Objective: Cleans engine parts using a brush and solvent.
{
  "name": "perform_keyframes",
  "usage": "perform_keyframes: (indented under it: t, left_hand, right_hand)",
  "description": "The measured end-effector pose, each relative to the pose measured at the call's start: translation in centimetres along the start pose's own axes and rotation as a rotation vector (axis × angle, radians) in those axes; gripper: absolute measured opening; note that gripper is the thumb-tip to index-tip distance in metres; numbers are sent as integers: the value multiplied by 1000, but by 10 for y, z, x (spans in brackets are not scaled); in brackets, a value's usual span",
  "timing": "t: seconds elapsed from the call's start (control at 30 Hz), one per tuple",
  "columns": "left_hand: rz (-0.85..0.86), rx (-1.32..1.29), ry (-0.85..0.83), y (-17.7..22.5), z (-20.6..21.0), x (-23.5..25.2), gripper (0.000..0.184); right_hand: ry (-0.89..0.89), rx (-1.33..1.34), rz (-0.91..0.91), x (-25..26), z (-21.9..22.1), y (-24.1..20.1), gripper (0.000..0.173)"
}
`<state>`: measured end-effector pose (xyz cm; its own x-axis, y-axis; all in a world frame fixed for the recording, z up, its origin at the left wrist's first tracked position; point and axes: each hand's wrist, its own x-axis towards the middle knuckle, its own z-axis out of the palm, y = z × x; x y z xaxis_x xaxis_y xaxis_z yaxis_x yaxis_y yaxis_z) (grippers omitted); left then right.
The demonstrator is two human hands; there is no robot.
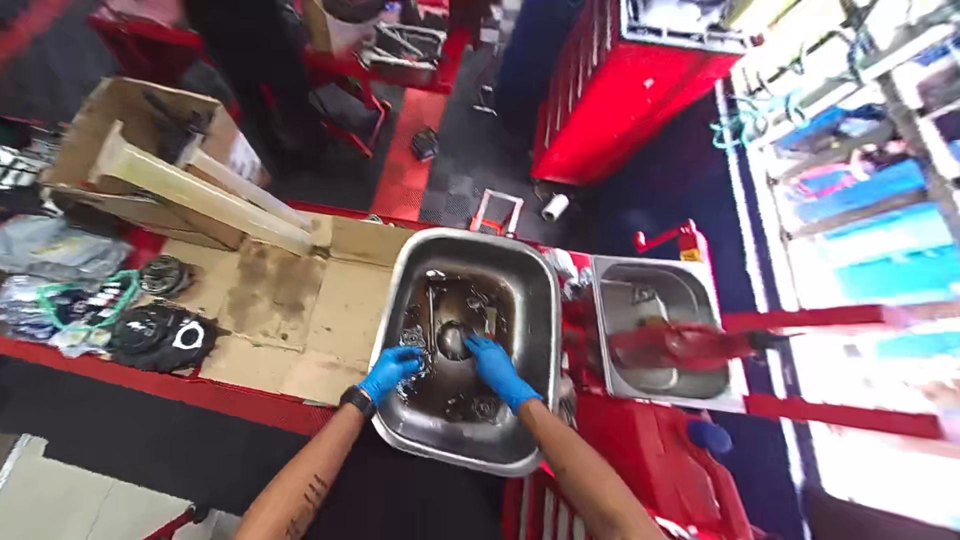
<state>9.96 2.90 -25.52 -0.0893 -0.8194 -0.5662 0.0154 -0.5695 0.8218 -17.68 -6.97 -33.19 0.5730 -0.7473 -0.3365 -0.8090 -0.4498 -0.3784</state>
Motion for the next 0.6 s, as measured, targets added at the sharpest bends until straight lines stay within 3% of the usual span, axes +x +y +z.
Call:
perform_keyframes:
  t: [0.13,0.23,0.33,0.47,0.6]
  left_hand:
    - [-69,-76,46,12,-3,-1,33]
    - [-113,-140,48,18,-1,-3,34]
    - [-113,-184,59,18,0,-4,33]
    - [-79,-162,114,17,1,-6,32]
    - [-80,-188,131,11,1,-3,32]
  right_hand:
    - [-51,-108,-72,0,-3,9,49]
    - [35,-124,57,6,-14,12,48]
    - [-17,-201,118,13,-16,21,46]
    - [-135,-357,13,7,-13,27,37]
    - [-153,-334,-119,-3,-22,34,23]
